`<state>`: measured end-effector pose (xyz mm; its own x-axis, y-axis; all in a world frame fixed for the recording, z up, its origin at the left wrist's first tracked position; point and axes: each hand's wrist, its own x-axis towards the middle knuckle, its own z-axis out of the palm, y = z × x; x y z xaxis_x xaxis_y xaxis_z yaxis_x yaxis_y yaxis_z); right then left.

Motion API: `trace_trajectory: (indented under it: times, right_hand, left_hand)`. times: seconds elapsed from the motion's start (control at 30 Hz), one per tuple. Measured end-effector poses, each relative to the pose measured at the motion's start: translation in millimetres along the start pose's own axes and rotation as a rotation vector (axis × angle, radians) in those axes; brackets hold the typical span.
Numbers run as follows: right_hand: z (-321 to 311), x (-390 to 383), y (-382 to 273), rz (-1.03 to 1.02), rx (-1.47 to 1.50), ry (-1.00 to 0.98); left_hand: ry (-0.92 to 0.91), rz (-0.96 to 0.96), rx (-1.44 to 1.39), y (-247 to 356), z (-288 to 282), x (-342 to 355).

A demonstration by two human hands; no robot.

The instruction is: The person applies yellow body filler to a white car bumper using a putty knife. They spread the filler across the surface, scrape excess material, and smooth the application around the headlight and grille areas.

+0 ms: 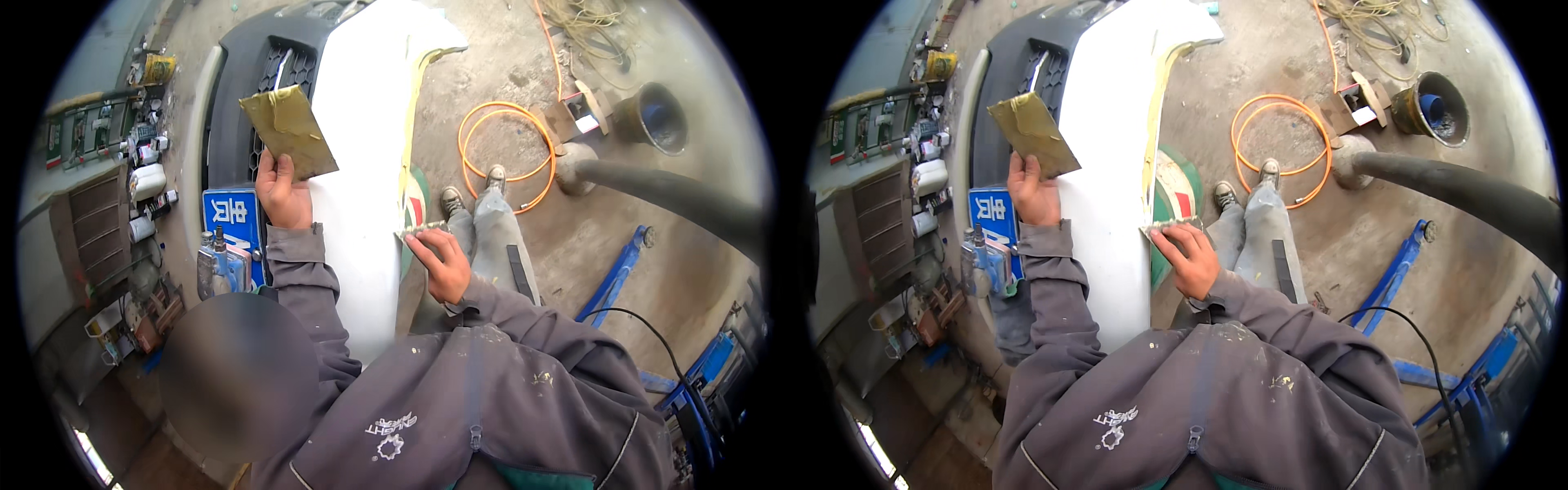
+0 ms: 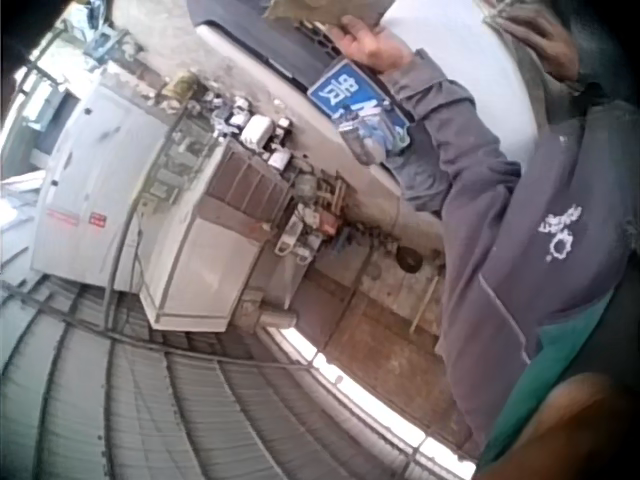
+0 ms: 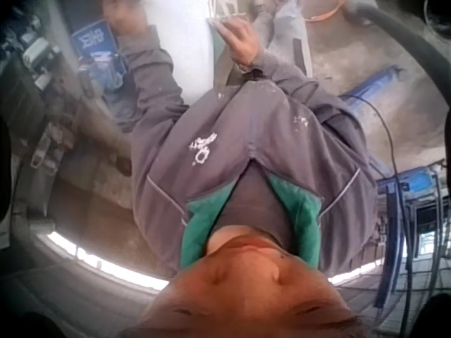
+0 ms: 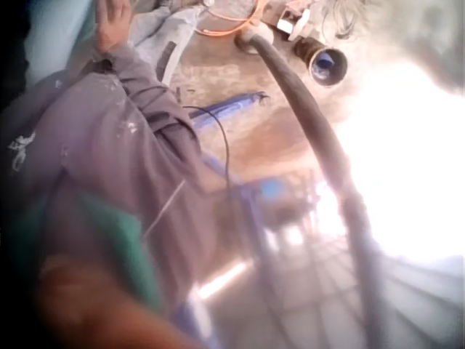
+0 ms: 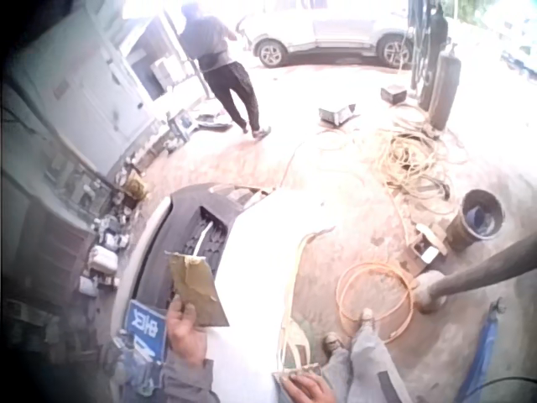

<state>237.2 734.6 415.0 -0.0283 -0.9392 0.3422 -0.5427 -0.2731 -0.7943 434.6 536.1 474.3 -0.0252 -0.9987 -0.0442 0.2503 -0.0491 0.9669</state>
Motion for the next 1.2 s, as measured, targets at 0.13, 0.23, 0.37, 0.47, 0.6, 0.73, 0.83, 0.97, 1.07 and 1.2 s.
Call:
trace_trajectory:
  times: [0.13, 0.23, 0.37, 0.47, 0.6, 0.73, 0.83, 0.97, 1.07, 1.2]
  right_hand:
    - [-65, 42, -3, 0.153, 0.208, 0.037]
    - [-148, 93, -26, 0.277, 0.437, 0.079]
    - [-237, 121, -68, 0.077, 0.949, 0.209]
    - [-279, 119, -101, -0.082, 0.952, 0.115]
    - [-302, 90, -111, -0.146, 0.544, 0.051]
    - [-310, 67, -93, -0.060, 0.339, 0.043]
    - [-321, 54, -84, 0.049, 0.722, 0.284]
    - [-345, 49, -108, -0.044, 1.181, 0.190]
    - [-349, 30, -98, -0.119, 0.770, 0.132]
    - [-349, 4, -87, -0.057, 0.612, 0.051]
  left_hand:
    - [-0.033, -0.023, -0.066, 31, 37, -33]
    - [-0.107, -0.032, -0.118, 55, 88, -79]
    - [-0.287, -0.045, -0.172, 79, 153, -127]
    - [-0.390, -0.092, -0.141, 95, 188, -139]
    - [-0.399, -0.060, -0.128, 108, 223, -158]
    - [-0.419, -0.042, -0.116, 110, 230, -186]
    - [-0.428, -0.061, -0.103, 101, 234, -205]
    - [-0.365, -0.118, -0.052, 86, 238, -227]
    - [-0.340, -0.129, -0.023, 79, 242, -242]
    - [-0.356, -0.090, 0.080, 63, 240, -255]
